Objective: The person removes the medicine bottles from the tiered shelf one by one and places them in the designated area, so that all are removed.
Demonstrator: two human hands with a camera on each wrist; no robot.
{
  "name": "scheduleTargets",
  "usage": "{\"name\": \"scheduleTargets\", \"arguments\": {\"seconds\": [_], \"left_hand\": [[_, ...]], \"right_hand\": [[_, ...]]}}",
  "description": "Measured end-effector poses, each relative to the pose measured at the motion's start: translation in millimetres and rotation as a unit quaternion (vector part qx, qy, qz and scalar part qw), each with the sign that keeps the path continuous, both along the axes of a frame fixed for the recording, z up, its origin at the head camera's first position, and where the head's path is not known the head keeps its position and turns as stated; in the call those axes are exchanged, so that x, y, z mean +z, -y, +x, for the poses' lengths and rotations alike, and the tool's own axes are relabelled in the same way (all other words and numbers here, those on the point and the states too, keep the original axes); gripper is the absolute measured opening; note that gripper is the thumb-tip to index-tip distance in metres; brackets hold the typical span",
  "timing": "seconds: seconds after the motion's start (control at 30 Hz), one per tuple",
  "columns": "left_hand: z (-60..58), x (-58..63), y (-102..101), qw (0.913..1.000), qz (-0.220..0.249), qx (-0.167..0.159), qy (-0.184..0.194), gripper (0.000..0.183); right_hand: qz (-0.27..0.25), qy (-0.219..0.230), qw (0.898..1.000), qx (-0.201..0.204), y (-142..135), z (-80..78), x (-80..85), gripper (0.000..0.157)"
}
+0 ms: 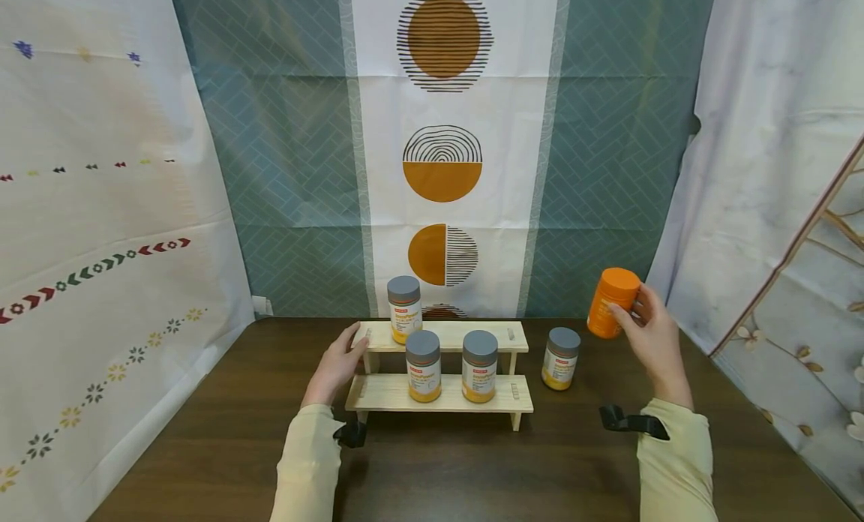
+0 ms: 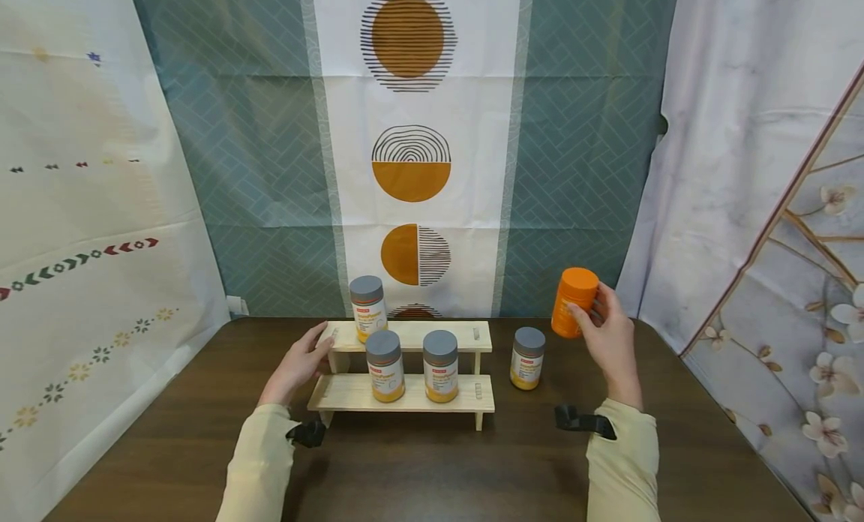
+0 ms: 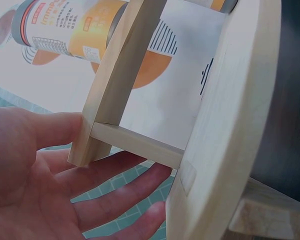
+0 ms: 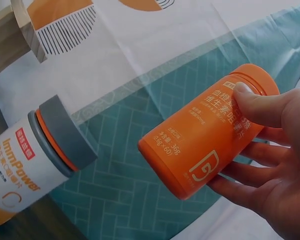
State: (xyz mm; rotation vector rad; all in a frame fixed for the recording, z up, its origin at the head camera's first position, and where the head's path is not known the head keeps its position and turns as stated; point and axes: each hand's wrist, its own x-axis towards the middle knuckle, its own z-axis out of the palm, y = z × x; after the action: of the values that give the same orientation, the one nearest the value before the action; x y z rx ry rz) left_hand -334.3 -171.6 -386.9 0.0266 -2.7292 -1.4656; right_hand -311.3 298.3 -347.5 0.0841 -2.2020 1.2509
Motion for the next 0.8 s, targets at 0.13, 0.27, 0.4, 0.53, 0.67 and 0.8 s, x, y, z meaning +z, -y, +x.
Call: {"name": "scheduleTargets", "arguments": {"seconds": [0.13,0.27,0.4,0.53,0.67,0.8], "left_hand": [[0.5,0.3,1.1,1.0000,0.001,0.000,0.000,0.057],[1.4,0.7,1.7,1.0000,0.000,-0.001,-0.002,0.056],[2.2,1.5,1.1,1.0000,0.000,-0.003,-0.004,0.056],[1.5,0.4,0.7,1.0000,0.004,-0.003,-0.006,0.056],[0.7,-0.8,0.7,0.9999,0.008,-0.002,-0.008,0.056],[0.6,-0.4,0.9,0.9999,0.007,0.001,-0.008,0.056]], "right_hand": [[-0.011,0.000,1.000,-0.002,-2.4,-1.2,-3.7,0.062],[-0.020,0.011,1.000,-0.011,-5.0,-1.6,-6.0,0.063],[-0.017,0.022,0.999,-0.020,-7.7,-2.3,-7.7,0.064],[-0.016,0.019,1.000,-0.019,-10.2,-3.8,-11.3,0.064],[-0.013,0.024,1.000,-0.015,-14.1,-5.9,-17.2,0.065],[-0.012,0.026,1.000,-0.012,-17.2,-7.2,-23.0,0.065]]}}
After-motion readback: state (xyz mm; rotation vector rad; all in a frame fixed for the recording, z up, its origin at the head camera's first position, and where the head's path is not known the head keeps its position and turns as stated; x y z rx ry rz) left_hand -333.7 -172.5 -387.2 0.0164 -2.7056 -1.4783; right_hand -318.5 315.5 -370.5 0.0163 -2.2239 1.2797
